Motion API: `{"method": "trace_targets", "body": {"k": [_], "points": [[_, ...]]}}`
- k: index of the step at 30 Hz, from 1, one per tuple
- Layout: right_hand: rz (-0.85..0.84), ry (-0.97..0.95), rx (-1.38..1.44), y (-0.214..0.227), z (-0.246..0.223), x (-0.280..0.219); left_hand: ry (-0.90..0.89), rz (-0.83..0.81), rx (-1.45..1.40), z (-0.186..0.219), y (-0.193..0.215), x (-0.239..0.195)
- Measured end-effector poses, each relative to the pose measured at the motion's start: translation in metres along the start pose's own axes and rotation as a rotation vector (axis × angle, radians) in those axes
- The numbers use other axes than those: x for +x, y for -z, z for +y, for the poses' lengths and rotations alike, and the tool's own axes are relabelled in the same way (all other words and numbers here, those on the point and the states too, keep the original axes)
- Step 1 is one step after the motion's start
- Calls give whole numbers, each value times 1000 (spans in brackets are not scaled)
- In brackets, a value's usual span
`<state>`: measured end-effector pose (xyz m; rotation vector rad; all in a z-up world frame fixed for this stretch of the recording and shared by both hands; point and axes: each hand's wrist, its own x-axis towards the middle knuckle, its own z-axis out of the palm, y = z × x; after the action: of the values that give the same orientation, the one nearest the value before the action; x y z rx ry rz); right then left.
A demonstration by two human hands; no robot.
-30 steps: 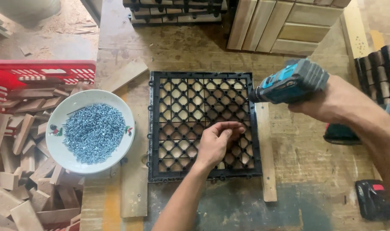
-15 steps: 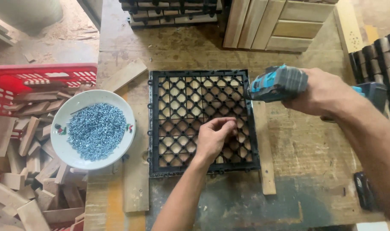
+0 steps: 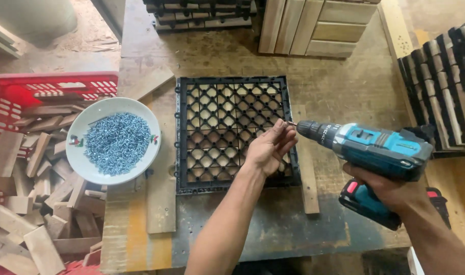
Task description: Assembling wooden deck tiles by fastening wooden slats to a plastic base using screws and a power drill.
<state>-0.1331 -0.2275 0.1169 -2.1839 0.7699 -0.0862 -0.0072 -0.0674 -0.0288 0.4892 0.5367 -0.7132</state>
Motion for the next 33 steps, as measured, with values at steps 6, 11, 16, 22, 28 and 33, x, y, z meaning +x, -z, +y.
{"method": "trace_targets", "body": {"k": [6,11,16,22,28,33], "points": [[9,-136,20,8,4,-8,42,19,-28,-11,-10,2],[-102,21,-28,19,0,-6,88,-48,20,-14,3,6],[-325,610,-189,39,21,5,119,-131,122,-16,3,1],[-293,483,-160,21,0,-2,-20,-204,-123,-13,-2,1],[-230,293,-117,15,-8,-11,11,-123,-102,-5,-12,-17],[-153,102,-71,15,-13,-19,-15,-233,-96,-5,-6,-14]]}}
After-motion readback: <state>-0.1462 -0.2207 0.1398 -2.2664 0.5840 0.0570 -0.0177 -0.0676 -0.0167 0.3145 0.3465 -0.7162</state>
